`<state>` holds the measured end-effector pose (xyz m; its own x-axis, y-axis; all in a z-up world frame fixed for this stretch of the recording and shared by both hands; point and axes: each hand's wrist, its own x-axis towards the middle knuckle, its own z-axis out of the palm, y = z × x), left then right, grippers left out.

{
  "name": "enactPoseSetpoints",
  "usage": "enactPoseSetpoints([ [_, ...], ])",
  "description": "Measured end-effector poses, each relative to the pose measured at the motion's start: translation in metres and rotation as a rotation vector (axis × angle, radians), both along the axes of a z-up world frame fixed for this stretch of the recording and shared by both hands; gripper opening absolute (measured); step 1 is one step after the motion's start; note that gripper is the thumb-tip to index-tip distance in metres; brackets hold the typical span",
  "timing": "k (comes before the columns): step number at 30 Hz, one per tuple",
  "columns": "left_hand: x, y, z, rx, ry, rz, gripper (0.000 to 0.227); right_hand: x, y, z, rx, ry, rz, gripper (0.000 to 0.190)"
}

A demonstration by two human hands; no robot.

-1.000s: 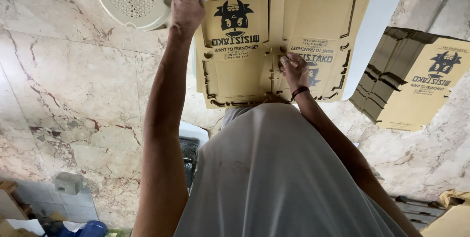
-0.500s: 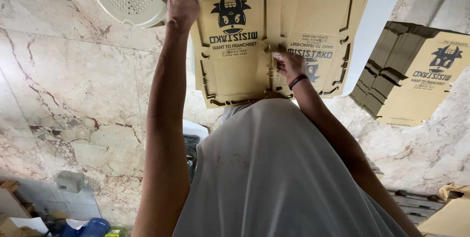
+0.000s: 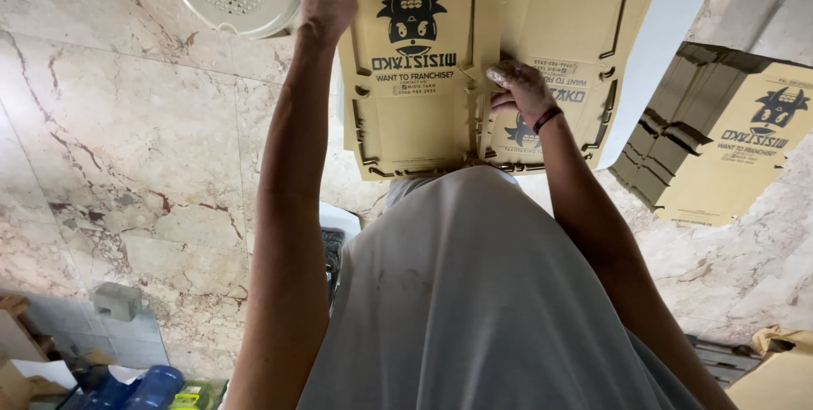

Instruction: The person uses a utility knife to cut along the perforated edges of flat cardboard pizza boxes on a white table. They repeatedly cut, fold, and remove the excess cardboard strips, then stack the trimmed pieces.

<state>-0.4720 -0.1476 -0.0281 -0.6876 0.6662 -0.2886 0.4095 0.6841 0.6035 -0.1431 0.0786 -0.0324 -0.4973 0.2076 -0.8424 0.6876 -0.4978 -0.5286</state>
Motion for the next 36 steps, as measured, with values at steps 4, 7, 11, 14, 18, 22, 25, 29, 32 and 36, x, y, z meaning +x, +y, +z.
enactPoseSetpoints([
  [4,0.0,0.001,-0.008,-0.009,0.03,0.006,0.073,0.008,0.006,-0.011,-0.011,0.098,-0.045,0.034],
  [7,-0.001,-0.002,-0.024,-0.014,0.043,0.028,0.065,0.022,0.012,-0.034,-0.091,0.232,-0.154,0.025],
  [11,0.0,-0.006,-0.048,-0.124,0.088,0.011,0.048,0.022,0.011,-0.032,-0.243,0.334,-0.237,0.035],
  [14,0.0,-0.007,-0.053,-0.145,0.119,-0.007,0.05,0.021,0.019,-0.043,-0.409,0.353,-0.343,0.045],
  [18,0.003,-0.006,-0.047,-0.12,0.126,0.01,0.043,0.019,0.011,-0.034,-0.166,0.365,-0.32,0.023],
  [22,0.002,-0.005,-0.053,-0.256,0.106,0.012,0.018,0.008,0.007,-0.026,-0.202,0.297,-0.324,0.023],
  [25,0.009,-0.003,-0.022,-0.296,-0.036,0.063,0.028,-0.008,0.001,-0.02,0.038,-0.02,-0.196,0.015],
  [29,0.025,-0.02,0.041,-0.146,-0.174,0.14,0.08,-0.023,-0.002,-0.008,0.187,-0.148,-0.045,0.01],
  [32,0.059,-0.074,0.007,0.008,-0.077,0.253,0.095,-0.033,-0.006,0.008,0.277,-0.184,0.046,0.013],
  [36,0.155,-0.136,0.039,-0.103,-0.209,0.456,0.088,-0.02,0.007,0.023,0.637,-0.187,0.292,0.036],
])
